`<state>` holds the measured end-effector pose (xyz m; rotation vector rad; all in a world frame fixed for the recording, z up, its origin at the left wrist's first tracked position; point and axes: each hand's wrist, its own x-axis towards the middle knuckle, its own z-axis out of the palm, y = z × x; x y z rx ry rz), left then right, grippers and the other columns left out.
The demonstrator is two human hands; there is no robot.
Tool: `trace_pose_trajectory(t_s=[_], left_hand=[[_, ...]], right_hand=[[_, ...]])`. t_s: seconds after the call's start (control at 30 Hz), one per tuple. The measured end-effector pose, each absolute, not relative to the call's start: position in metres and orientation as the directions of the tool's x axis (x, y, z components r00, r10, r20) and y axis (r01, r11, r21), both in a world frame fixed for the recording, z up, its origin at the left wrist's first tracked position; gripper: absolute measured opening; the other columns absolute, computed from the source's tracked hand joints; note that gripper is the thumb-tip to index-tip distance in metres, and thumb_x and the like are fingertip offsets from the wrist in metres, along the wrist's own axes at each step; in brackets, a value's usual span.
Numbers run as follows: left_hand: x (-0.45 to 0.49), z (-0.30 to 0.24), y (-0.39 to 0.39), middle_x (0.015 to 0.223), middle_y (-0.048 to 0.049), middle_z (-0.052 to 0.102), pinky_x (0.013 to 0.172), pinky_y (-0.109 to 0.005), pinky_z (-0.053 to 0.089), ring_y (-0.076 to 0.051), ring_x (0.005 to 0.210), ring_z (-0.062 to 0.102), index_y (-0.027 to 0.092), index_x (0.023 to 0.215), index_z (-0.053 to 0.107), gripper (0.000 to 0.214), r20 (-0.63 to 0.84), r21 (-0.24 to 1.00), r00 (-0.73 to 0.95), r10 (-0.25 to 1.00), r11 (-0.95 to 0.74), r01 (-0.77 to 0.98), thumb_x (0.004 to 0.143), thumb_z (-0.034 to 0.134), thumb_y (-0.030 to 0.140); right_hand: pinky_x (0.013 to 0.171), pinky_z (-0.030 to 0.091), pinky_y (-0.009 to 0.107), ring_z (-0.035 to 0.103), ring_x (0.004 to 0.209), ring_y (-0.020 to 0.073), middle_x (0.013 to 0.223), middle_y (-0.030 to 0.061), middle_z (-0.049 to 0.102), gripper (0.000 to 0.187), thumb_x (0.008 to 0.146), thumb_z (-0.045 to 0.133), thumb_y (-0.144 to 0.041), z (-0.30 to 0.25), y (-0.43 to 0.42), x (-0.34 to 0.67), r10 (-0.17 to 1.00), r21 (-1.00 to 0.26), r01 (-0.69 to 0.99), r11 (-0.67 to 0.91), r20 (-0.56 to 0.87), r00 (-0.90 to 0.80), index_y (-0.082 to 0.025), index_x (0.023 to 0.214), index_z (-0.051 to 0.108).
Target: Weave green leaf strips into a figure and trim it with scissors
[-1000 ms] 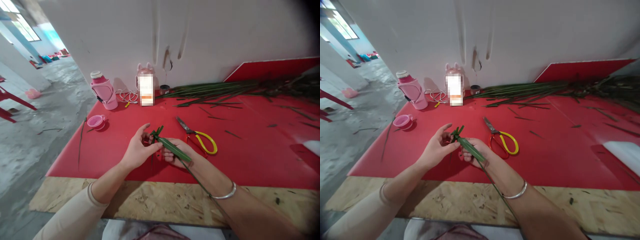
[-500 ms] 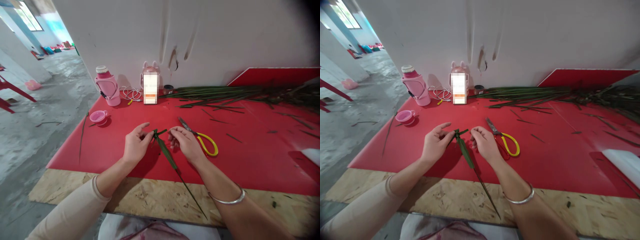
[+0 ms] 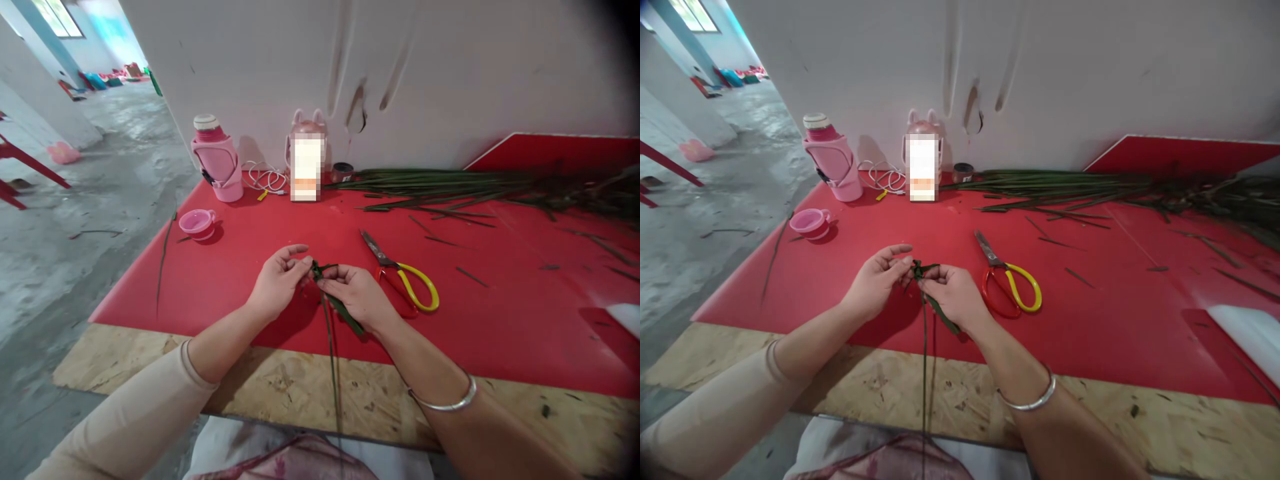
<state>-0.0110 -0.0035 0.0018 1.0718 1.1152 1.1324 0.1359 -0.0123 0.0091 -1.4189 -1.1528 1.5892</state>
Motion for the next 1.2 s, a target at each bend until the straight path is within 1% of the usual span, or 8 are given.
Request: trace_pose_trajectory(t_s=[0.17,0.37,0.57,0.67,0.73,0.8,0.9,1.2], left_hand=[[-0.018,0.004,0.001,0.065,0.0012,0.053,0.052,-0.02,0.034,-0.008,0.057,0.045,0.016,0.101,0.059,0.033,-0.09,0.96,0.056,0.994,0.102,-0.262,0.081,0.052,0.041],[-0.023,0.007,-0.001,0.103,-0.0061,0.059,0.066,-0.021,0.041,-0.012,0.081,0.054,0.021,0.111,0.062,0.04,-0.142,0.909,0.34,0.93,0.259,-0.328,0.072,0.064,0.027],[-0.023,0.005,-0.004,0.08,-0.0054,0.064,0.054,-0.021,0.037,-0.008,0.058,0.049,0.017,0.097,0.069,0.033,-0.122,0.954,0.439,0.89,0.228,-0.196,0.068,0.071,0.032],[-0.022,0.004,-0.001,0.071,-0.0023,0.063,0.053,-0.02,0.038,-0.006,0.054,0.047,0.015,0.083,0.07,0.025,-0.084,0.969,0.411,0.908,0.17,-0.177,0.065,0.073,0.032],[-0.022,0.003,0.001,0.069,-0.0011,0.062,0.054,-0.02,0.039,-0.006,0.054,0.048,0.015,0.08,0.069,0.025,-0.069,0.966,0.344,0.936,0.149,-0.211,0.064,0.074,0.033],[-0.021,0.001,0.003,0.07,-0.0009,0.062,0.054,-0.02,0.041,-0.006,0.054,0.049,0.015,0.08,0.068,0.027,-0.07,0.96,0.28,0.957,0.141,-0.243,0.062,0.075,0.034],[-0.021,-0.001,0.004,0.075,-0.0027,0.064,0.058,-0.021,0.044,-0.008,0.058,0.053,0.016,0.086,0.069,0.031,-0.083,0.959,0.281,0.956,0.154,-0.24,0.062,0.075,0.034],[-0.02,-0.001,0.002,0.075,-0.0015,0.062,0.067,-0.025,0.047,-0.01,0.066,0.056,0.017,0.084,0.066,0.026,-0.057,0.948,0.238,0.97,0.128,-0.292,0.064,0.074,0.032]], right_hand=[[0.035,0.034,0.018,0.042,0.035,0.0058,0.044,-0.0066,0.05,0.021,0.062,0.069,-0.031,0.007,-0.008,0.145,0.87,-0.883,-0.133,-0.45,-0.4,-0.287,-0.016,0.069,0.056],[0.031,0.029,0.015,0.039,0.033,0.0039,0.044,-0.0062,0.05,0.021,0.065,0.068,-0.031,0.009,-0.005,0.162,0.758,-0.817,-0.173,-0.551,-0.403,-0.513,-0.016,0.067,0.053],[0.033,0.031,0.018,0.041,0.033,0.0056,0.043,-0.005,0.05,0.021,0.068,0.064,-0.032,0.007,-0.007,0.163,0.733,-0.871,-0.05,-0.489,-0.379,-0.565,-0.015,0.063,0.052],[0.041,0.037,0.021,0.047,0.041,0.0084,0.052,-0.0028,0.055,0.021,0.069,0.063,-0.035,0.008,-0.008,0.159,0.818,-0.955,0.077,-0.286,-0.285,-0.499,-0.015,0.071,0.056],[0.053,0.044,0.025,0.054,0.057,0.012,0.071,0.002,0.062,0.023,0.069,0.065,-0.034,0.012,-0.01,0.158,0.934,-0.978,0.207,0.01,-0.064,-0.351,-0.016,0.083,0.059],[0.065,0.046,0.029,0.057,0.074,0.0159,0.09,0.0058,0.063,0.029,0.069,0.066,-0.031,0.017,-0.012,0.158,0.949,-0.882,0.363,0.301,0.239,-0.204,-0.018,0.094,0.06],[0.073,0.047,0.033,0.058,0.081,0.019,0.091,0.0066,0.063,0.021,0.073,0.064,-0.028,0.021,-0.016,0.161,0.837,-0.695,0.495,0.522,0.531,-0.137,-0.021,0.093,0.061],[0.073,0.046,0.033,0.058,0.076,0.0188,0.079,0.0047,0.064,0.008,0.078,0.056,-0.018,0.019,-0.024,0.157,0.694,-0.48,0.543,0.689,0.653,-0.304,-0.023,0.079,0.062]])
